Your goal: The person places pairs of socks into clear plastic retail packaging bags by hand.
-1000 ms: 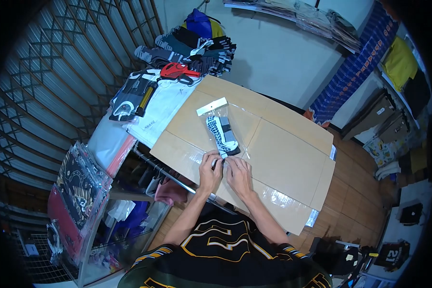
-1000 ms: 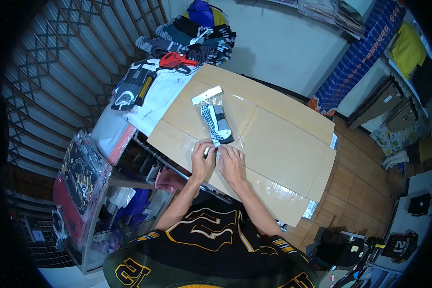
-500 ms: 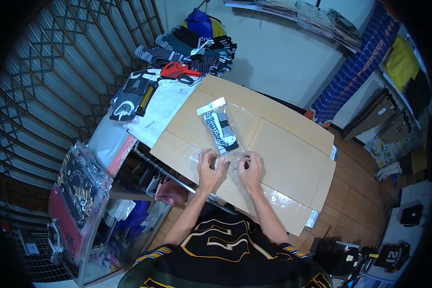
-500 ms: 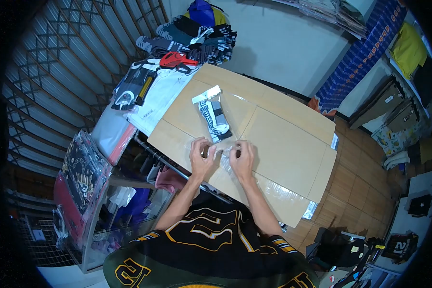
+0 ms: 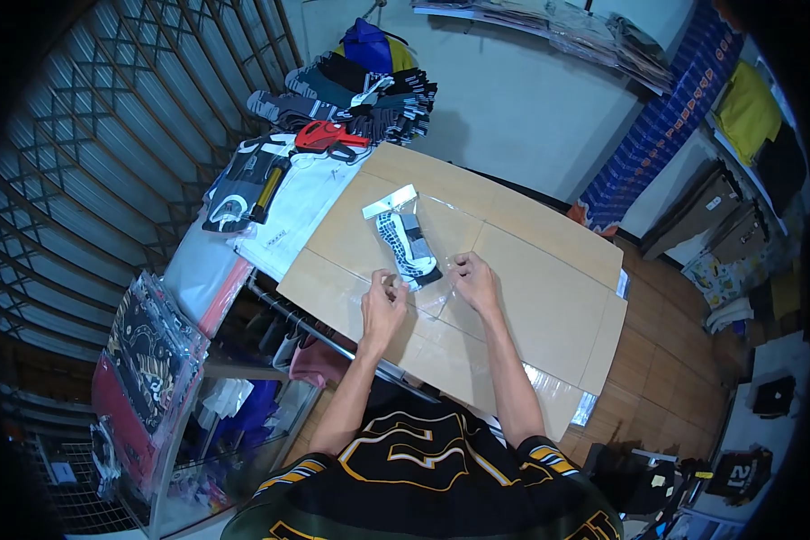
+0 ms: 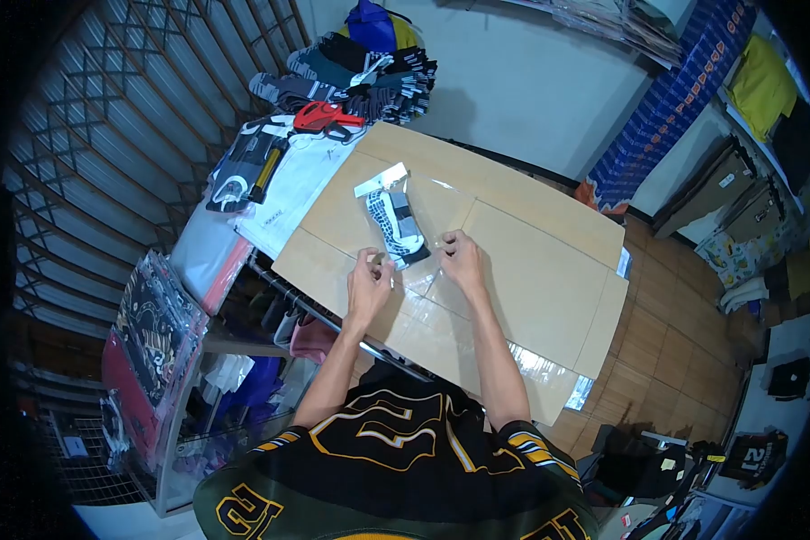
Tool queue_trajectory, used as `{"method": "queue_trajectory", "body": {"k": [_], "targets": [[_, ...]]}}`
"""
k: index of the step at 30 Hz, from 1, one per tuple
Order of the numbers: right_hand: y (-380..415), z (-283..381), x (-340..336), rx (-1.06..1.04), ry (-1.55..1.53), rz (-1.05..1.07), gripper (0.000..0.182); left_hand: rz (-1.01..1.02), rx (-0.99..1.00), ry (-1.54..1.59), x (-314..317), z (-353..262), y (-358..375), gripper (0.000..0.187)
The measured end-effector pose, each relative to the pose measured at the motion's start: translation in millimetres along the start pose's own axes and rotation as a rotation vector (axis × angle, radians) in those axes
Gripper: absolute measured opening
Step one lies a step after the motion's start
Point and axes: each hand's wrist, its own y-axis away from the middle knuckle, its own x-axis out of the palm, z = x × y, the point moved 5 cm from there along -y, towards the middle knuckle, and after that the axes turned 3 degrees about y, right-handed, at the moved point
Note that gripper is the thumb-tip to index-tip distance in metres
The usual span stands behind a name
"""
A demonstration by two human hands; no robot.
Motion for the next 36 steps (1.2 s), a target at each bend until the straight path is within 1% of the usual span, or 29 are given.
{"method": "queue_trajectory", "body": {"k": [3, 5, 6, 8, 9, 10, 11, 12, 14, 18, 20, 21, 23, 27, 29, 30, 32, 33, 35, 36], "targets": [[-4.4, -13.9, 2.5, -0.016, -0.05, 0.036, 0.03, 0.062, -0.017, 0.012, 4.7, 13.2, -10.2, 0.037], [-5.7, -17.6, 5.8, -0.019, -0.187, 0.106, 0.022, 0.151, -0.051, 0.036, 7.2, 24.8, -12.7, 0.034], [-5.2, -16.8, 3.5, -0.013, -0.188, 0.105, 0.022, 0.156, -0.052, 0.033, 8.1, 31.9, -13.5, 0.034], [-3.3, -11.3, -0.9, -0.009, -0.207, 0.21, 0.013, 0.199, -0.04, 0.248, 14.3, 45.8, -16.3, 0.02], [-1.3, -7.7, -5.9, -0.007, -0.208, 0.208, 0.013, 0.202, -0.04, 0.247, 15.2, 55.4, -18.5, 0.02], [1.0, -4.3, -9.2, 0.008, -0.183, 0.231, 0.012, 0.238, 0.018, 0.211, 16.2, 62.5, -20.2, 0.016], [1.7, -4.4, -9.4, 0.022, -0.157, 0.256, 0.014, 0.272, 0.076, 0.175, 15.1, 58.1, -20.2, 0.017], [1.6, -5.3, -9.8, 0.021, -0.157, 0.258, 0.014, 0.269, 0.075, 0.174, 13.3, 56.3, -19.6, 0.017], [2.2, -6.5, -10.0, 0.01, -0.146, 0.31, 0.021, 0.338, -0.012, 0.153, 13.3, 57.3, -16.5, 0.024], [1.5, -20.6, -9.4, 0.029, -0.167, 0.346, 0.021, 0.324, 0.024, 0.258, 10.8, 50.2, -12.1, 0.025], [3.3, -18.9, -9.8, -0.04, -0.311, 0.335, 0.016, 0.37, 0.022, 0.264, 5.1, 46.0, -7.9, 0.022], [4.4, -17.6, -13.1, -0.039, -0.313, 0.334, 0.016, 0.371, 0.021, 0.263, 4.1, 47.0, -6.9, 0.022], [7.4, -18.7, -17.5, 0.04, -0.27, 0.398, 0.014, 0.388, -0.016, 0.338, 2.3, 45.3, -4.1, 0.018], [8.8, -12.0, -21.4, 0.002, -0.269, 0.406, 0.014, 0.418, -0.01, 0.401, 1.2, 38.9, 1.7, 0.016], [9.7, -10.5, -22.2, 0.03, -0.274, 0.405, 0.011, 0.375, 0.064, 0.382, 1.7, 39.7, 1.1, 0.017], [9.7, -10.2, -21.7, 0.027, -0.274, 0.405, 0.011, 0.373, 0.066, 0.381, 2.6, 41.4, 0.6, 0.017], [9.9, -12.3, -20.9, 0.033, -0.236, 0.372, 0.01, 0.348, -0.032, 0.35, 4.5, 49.9, -0.3, 0.015], [10.0, -13.7, -18.5, 0.032, -0.237, 0.371, 0.01, 0.347, -0.03, 0.349, 7.2, 50.8, -0.2, 0.015], [9.3, -13.3, -15.4, 0.017, -0.329, 0.356, 0.017, 0.247, 0.061, 0.424, 9.8, 46.4, -1.4, 0.015], [9.9, -12.9, -14.0, 0.014, -0.329, 0.354, 0.017, 0.246, 0.064, 0.424, 11.4, 46.1, -1.3, 0.015]]}}
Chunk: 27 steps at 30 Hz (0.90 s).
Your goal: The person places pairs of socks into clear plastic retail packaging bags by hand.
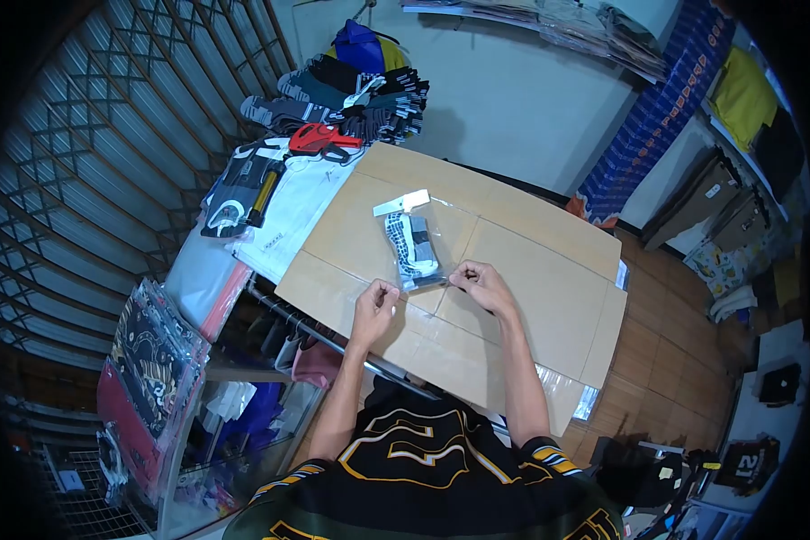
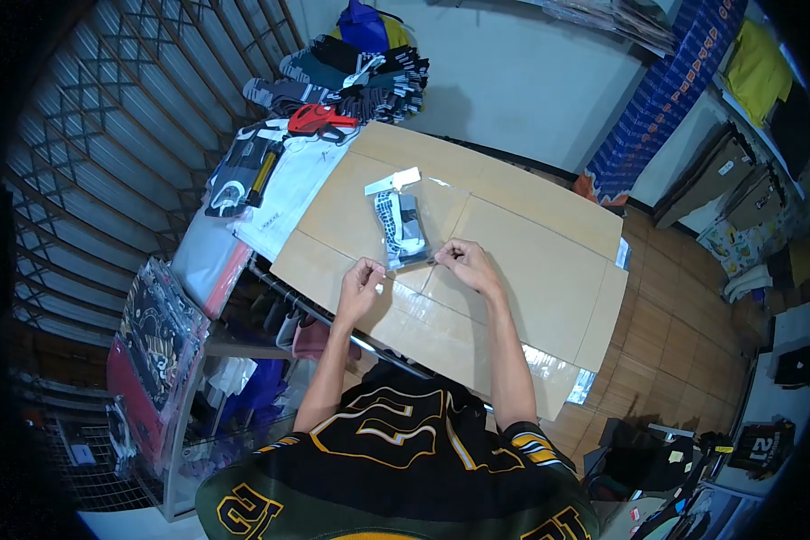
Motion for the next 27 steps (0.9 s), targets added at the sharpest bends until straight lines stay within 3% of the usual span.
{"method": "queue_trajectory", "body": {"k": [9, 14, 18, 24, 27], "targets": [[-0.9, -8.9, 10.8, -0.094, -0.029, -0.118, 0.022, -0.149, -0.012, -0.046, 5.3, -2.1, 0.2, 0.023], [7.9, -4.0, 16.5, -0.146, 0.093, -0.368, 0.025, -0.219, 0.047, -0.208, 7.4, -13.2, 1.6, 0.029], [15.2, -3.4, 19.6, -0.177, 0.16, -0.449, 0.027, -0.192, -0.01, -0.197, 11.7, -24.4, 7.1, 0.03], [31.9, 0.4, 20.1, -0.172, 0.117, -0.526, 0.027, -0.202, 0.016, -0.152, 18.4, -31.5, 14.6, 0.027], [39.3, -3.5, 19.5, -0.111, 0.108, -0.527, 0.028, -0.166, 0.054, -0.092, 21.2, -31.9, 23.1, 0.013]]}}
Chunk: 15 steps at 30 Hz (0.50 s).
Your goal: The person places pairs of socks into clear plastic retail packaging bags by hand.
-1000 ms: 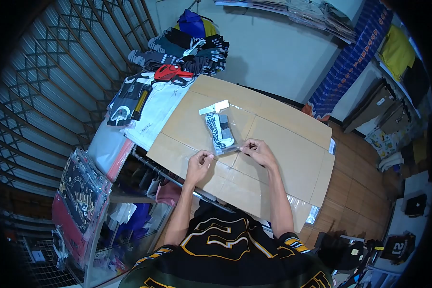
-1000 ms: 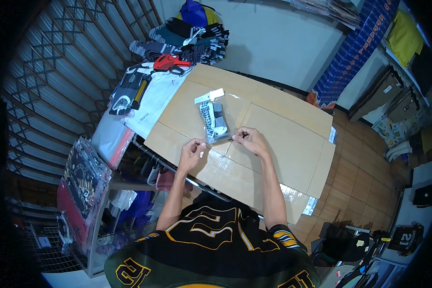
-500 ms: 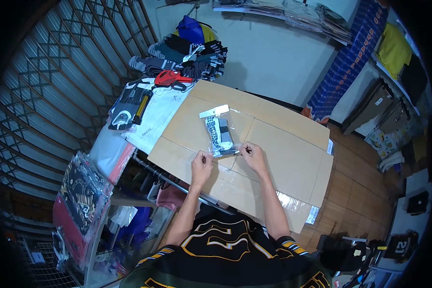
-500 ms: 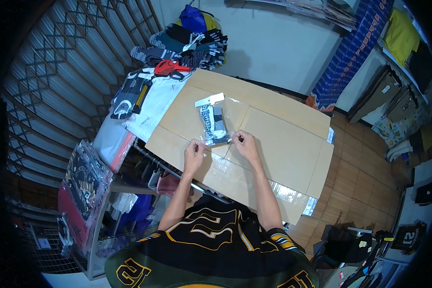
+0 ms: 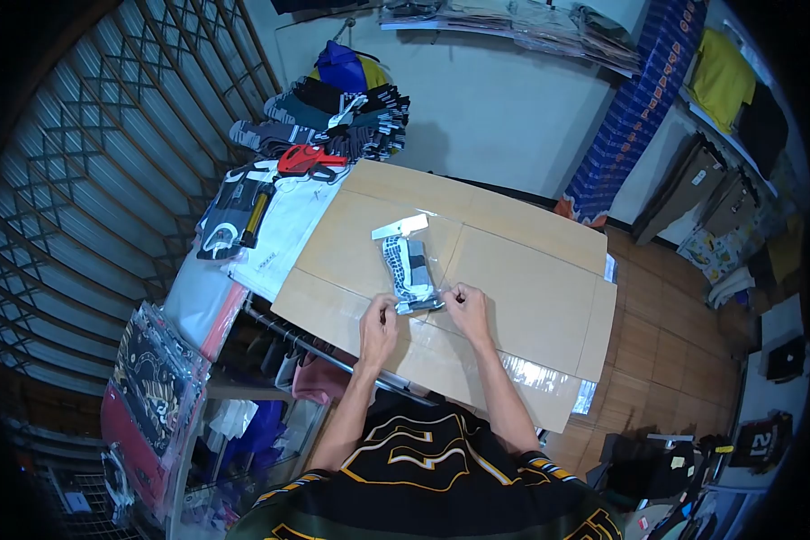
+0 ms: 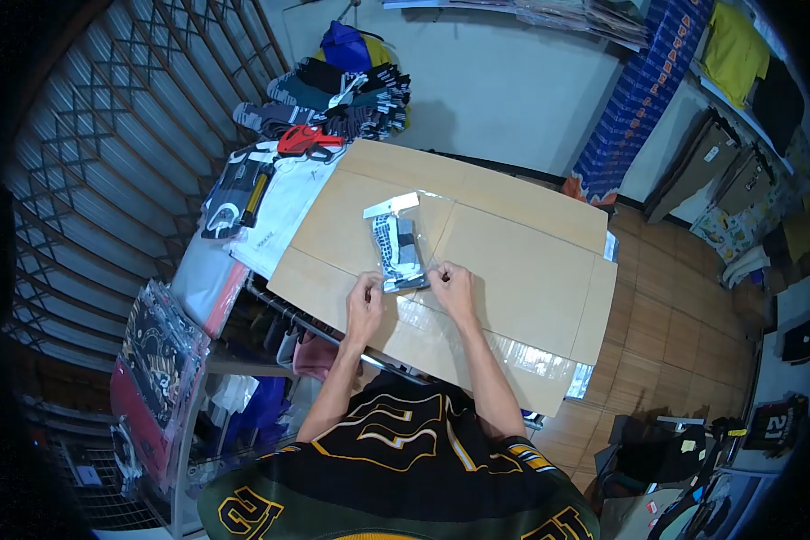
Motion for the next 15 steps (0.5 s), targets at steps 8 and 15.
{"method": "queue_trajectory", "body": {"k": [8, 15], "targets": [[14.0, -6.9, -14.5, 0.114, 0.041, -0.036, 0.029, 0.203, 0.199, -0.233, 5.9, -25.2, 25.7, 0.029], [34.5, 54.9, -43.0, 0.094, 0.071, 0.024, 0.043, 0.191, 0.189, -0.251, 2.2, -27.7, 24.0, 0.034]]}}
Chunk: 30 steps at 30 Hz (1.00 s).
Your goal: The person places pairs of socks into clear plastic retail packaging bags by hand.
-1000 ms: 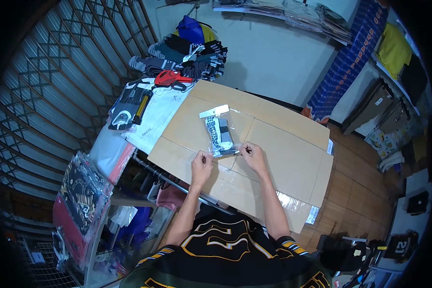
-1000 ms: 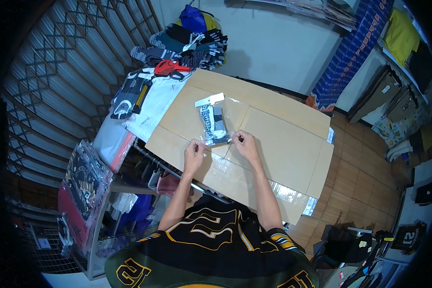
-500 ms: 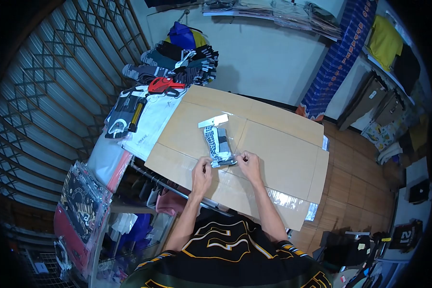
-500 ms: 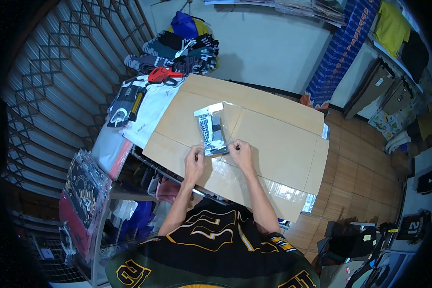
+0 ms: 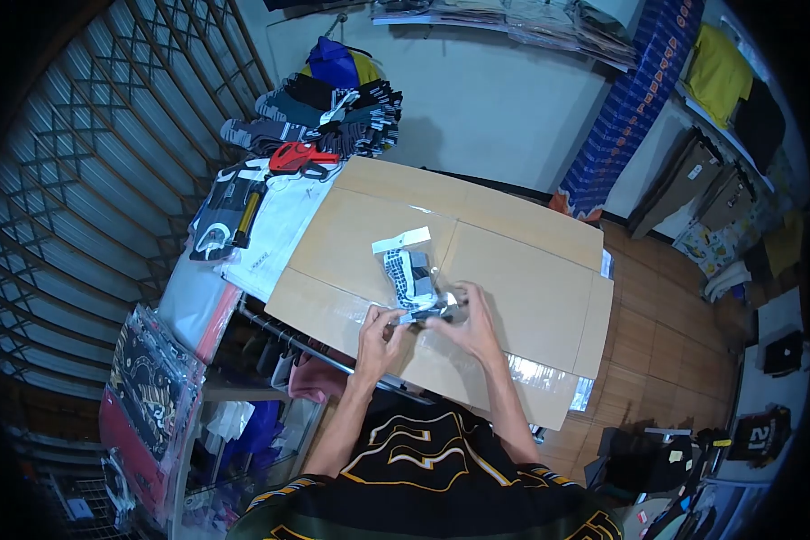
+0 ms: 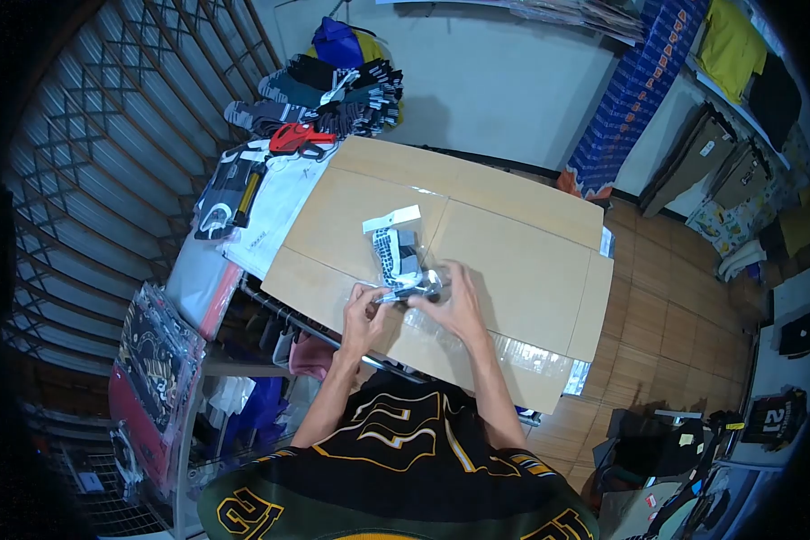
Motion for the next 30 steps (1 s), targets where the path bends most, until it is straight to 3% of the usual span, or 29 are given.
{"method": "queue_trajectory", "body": {"k": [2, 6, 8, 12, 14, 16, 18, 23, 26, 28, 30], "targets": [[7.5, 21.2, -2.3, -0.412, 0.049, 0.067, 0.05, 0.026, 0.028, 0.012, -5.0, -10.7, -2.9, 0.03], [2.7, 17.2, -4.6, -0.38, -0.035, 0.194, 0.042, -0.009, 0.215, -0.031, -18.4, -45.3, -9.7, 0.029], [2.3, 36.0, -19.9, -0.562, 0.011, 0.125, 0.032, -0.059, 0.281, -0.027, -26.7, -68.3, -13.1, 0.025], [-1.3, 49.4, -33.3, -0.398, -0.247, 0.244, 0.026, 0.041, 0.186, 0.231, -25.6, -82.0, -20.8, 0.022], [-7.8, 47.3, -37.3, -0.213, -0.295, 0.189, 0.025, 0.062, -0.1, 0.512, -13.7, -74.1, -22.5, 0.02], [-15.2, 44.2, -32.5, -0.245, -0.327, 0.172, 0.035, 0.043, -0.123, 0.567, -1.2, -69.6, -28.5, 0.021], [-21.7, 23.1, -25.2, 0.001, -0.401, 0.17, 0.047, 0.019, -0.255, 0.71, 12.9, -52.4, -33.2, 0.026], [-25.0, -14.3, -9.3, -0.016, -0.088, 0.052, 0.054, 0.078, -0.387, 0.621, 46.0, 8.1, -28.0, 0.026], [-11.7, -15.2, -0.1, 0.101, 0.142, 0.071, 0.06, 0.075, -0.44, 0.514, 54.1, 30.3, -22.3, 0.024], [4.7, -8.9, 4.3, -0.275, 0.366, -0.136, 0.066, 0.076, -0.446, 0.47, 50.6, 35.8, -21.3, 0.023], [16.3, -6.8, 14.6, -0.18, 0.318, -0.012, 0.063, 0.081, -0.512, 0.464, 46.3, 36.1, -19.0, 0.026]]}}
